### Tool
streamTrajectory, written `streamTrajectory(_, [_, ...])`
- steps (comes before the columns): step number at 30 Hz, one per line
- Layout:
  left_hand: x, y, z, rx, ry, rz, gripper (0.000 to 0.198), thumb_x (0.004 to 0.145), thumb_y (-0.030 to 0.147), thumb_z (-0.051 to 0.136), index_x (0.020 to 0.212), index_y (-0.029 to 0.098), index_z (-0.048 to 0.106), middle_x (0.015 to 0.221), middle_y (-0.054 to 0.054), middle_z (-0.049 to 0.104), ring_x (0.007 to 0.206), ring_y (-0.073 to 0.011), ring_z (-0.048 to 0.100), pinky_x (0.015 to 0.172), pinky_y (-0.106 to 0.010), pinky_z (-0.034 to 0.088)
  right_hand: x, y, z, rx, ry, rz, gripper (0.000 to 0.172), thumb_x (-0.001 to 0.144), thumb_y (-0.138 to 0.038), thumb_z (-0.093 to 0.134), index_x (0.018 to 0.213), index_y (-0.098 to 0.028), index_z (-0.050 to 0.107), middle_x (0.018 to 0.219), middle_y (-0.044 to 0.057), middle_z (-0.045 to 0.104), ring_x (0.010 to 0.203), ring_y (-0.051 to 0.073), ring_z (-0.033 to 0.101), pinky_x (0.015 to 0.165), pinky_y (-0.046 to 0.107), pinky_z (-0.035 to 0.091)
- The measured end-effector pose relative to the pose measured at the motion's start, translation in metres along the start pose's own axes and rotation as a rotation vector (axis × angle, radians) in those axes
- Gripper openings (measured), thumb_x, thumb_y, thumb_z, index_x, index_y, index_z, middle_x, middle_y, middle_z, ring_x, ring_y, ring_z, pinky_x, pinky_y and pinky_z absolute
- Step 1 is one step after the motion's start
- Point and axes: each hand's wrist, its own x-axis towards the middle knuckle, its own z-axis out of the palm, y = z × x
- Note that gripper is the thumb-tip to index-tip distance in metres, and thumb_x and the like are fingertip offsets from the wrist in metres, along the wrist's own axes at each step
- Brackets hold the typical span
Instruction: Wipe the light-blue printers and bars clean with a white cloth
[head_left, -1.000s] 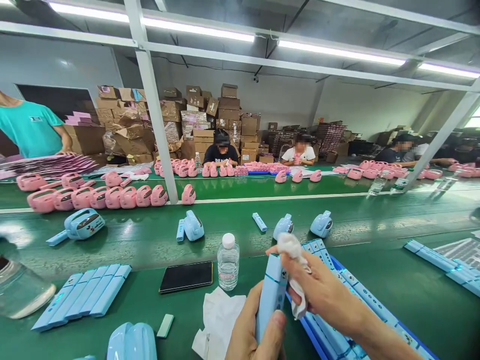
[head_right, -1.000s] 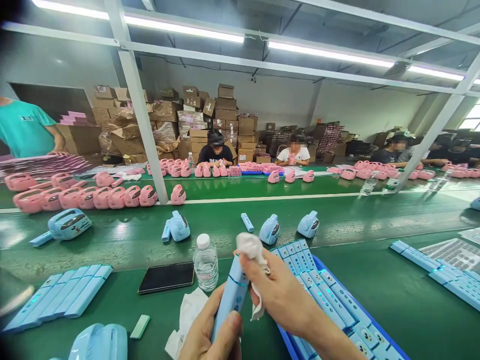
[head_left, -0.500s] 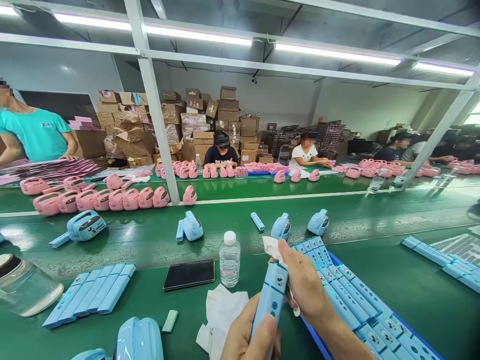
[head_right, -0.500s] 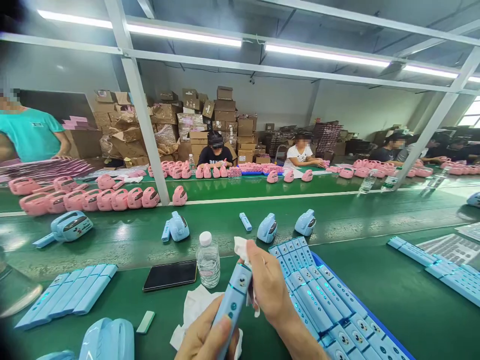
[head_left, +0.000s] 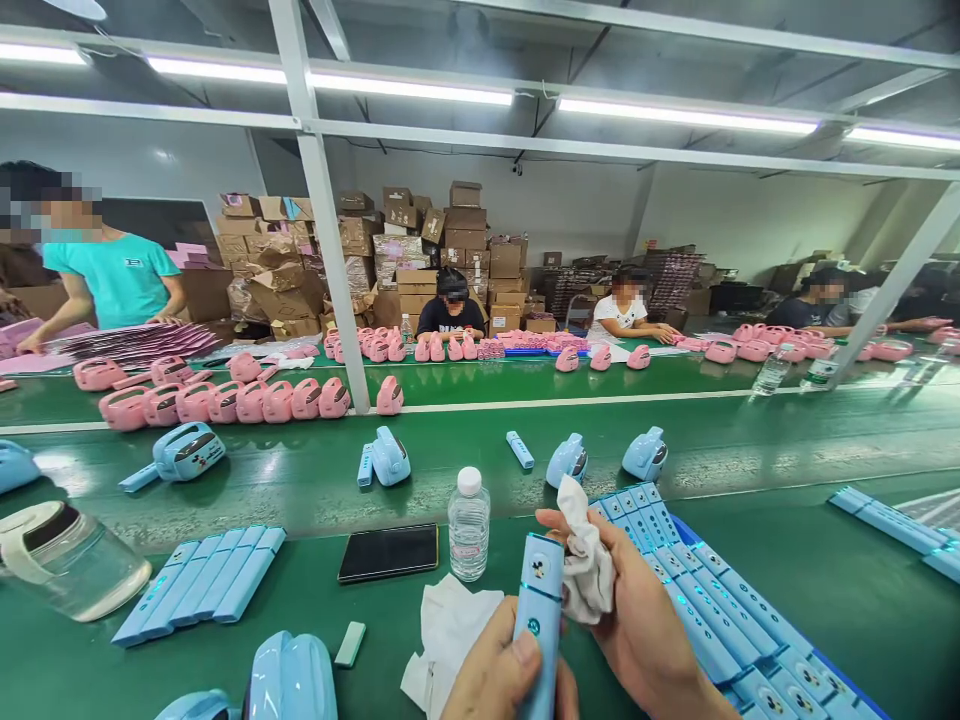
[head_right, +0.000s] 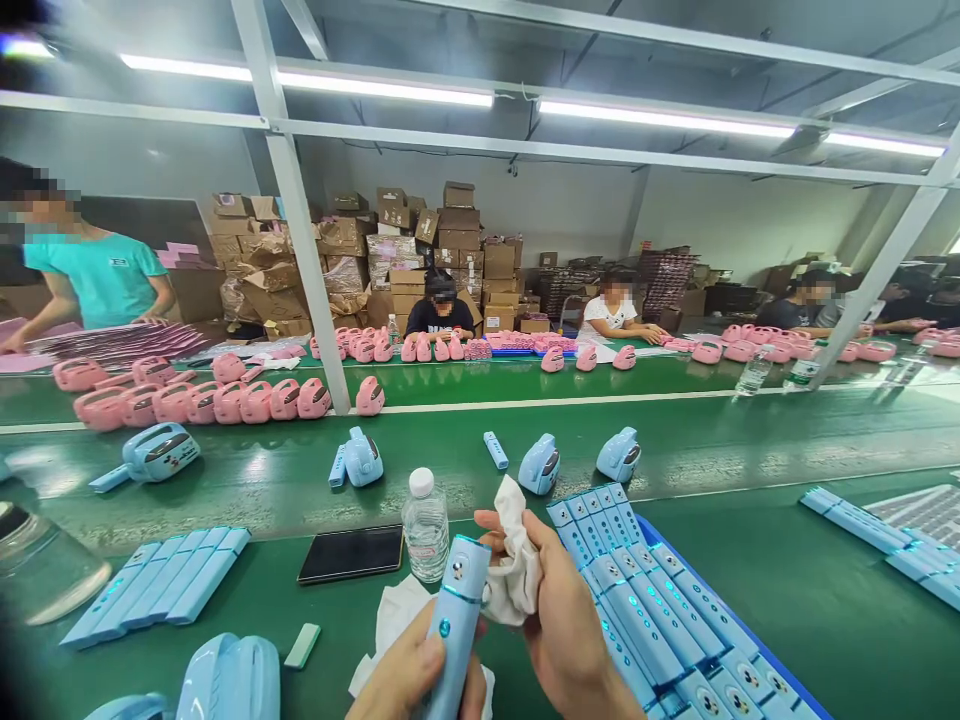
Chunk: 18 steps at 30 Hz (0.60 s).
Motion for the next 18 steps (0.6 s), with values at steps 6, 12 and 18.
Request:
streamTrajectory(6, [0.004,0.020,0.001,-0.247,0.007,-0.028,0.040,0.087,0.055,0.071,0.108,0.020,0.068,0.061,0.004,0.065,0.037,-0.0120,0.059,0.038,-0.020,0.040,-0.017,0.008,0.004,0.069,0.016,-0.059,0.064,0.078,-0.061,0.085,0.132,-0.028,0.072,0.117,0.003,0.075,0.107,0.023,0.066,0.080,0.023,0.058])
streamTrajectory(12, [-0.011,0.029,0.023,-0.038,0.253,0.058,0.046,0.088,0.061,0.078,0.106,0.019,0.075,0.073,0.003,0.069,0.041,-0.0071,0.058,0.041,-0.018,0.041,-0.016,0.013,0.027,-0.059,0.009,-0.232,0.060,0.089,-0.064,0.074,0.138,-0.030,0.068,0.140,0.007,0.069,0.126,0.032,0.066,0.097,0.040,0.062])
streamTrajectory(18, [-0.012,0.043,0.022,0.139,0.674,0.201,0.041,0.087,0.056,0.079,0.101,0.018,0.080,0.087,-0.002,0.074,0.080,-0.0174,0.066,0.076,-0.025,0.053,-0.045,0.059,0.043,-0.535,-0.239,-0.467,0.060,0.108,-0.056,0.046,0.163,-0.034,0.043,0.168,-0.002,0.043,0.157,0.026,0.035,0.132,0.045,0.025])
